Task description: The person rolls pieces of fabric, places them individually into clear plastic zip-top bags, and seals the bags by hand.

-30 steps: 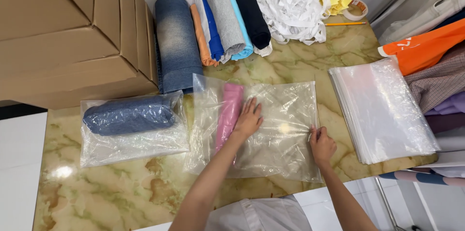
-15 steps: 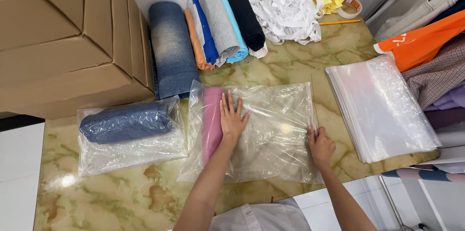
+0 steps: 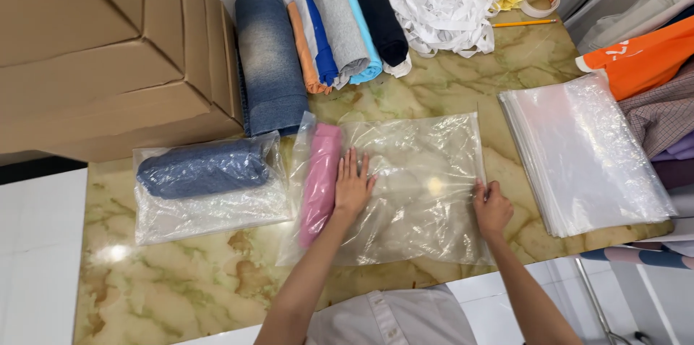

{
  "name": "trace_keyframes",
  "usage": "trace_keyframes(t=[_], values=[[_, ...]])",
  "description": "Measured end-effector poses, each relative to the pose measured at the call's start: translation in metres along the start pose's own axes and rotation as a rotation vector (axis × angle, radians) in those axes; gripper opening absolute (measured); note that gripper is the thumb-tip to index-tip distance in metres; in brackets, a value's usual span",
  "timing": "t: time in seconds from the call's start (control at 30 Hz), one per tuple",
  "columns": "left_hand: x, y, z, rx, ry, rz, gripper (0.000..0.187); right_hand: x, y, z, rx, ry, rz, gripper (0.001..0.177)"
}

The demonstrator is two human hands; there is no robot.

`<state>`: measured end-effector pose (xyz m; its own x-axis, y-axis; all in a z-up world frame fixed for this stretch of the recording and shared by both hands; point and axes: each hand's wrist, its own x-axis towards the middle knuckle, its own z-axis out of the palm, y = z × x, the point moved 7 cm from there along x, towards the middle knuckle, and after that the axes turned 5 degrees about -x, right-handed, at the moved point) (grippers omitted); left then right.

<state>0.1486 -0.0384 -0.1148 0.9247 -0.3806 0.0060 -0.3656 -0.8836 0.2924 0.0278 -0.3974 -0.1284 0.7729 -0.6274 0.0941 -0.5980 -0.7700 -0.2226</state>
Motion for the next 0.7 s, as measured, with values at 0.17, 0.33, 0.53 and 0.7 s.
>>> trace_keyframes(t=[0.17,0.33,0.53,0.7], values=[[-0.024,0.015,-0.019,-0.008,0.086,-0.018,0.066,0.012,0.005,-0.009,0.124,-0.089,-0.054,0.045],[-0.023,0.016,-0.022,-0.03,0.174,-0.038,0.068,0.017,0.005,-0.009,0.132,-0.14,-0.078,0.045],[-0.013,0.007,-0.024,0.0,0.113,-0.148,0.068,0.004,-0.004,-0.015,0.12,-0.22,-0.048,0.042],[0.016,0.005,-0.02,0.18,-0.066,-0.239,0.067,0.0,-0.01,-0.015,0.037,-0.224,-0.097,0.038]])
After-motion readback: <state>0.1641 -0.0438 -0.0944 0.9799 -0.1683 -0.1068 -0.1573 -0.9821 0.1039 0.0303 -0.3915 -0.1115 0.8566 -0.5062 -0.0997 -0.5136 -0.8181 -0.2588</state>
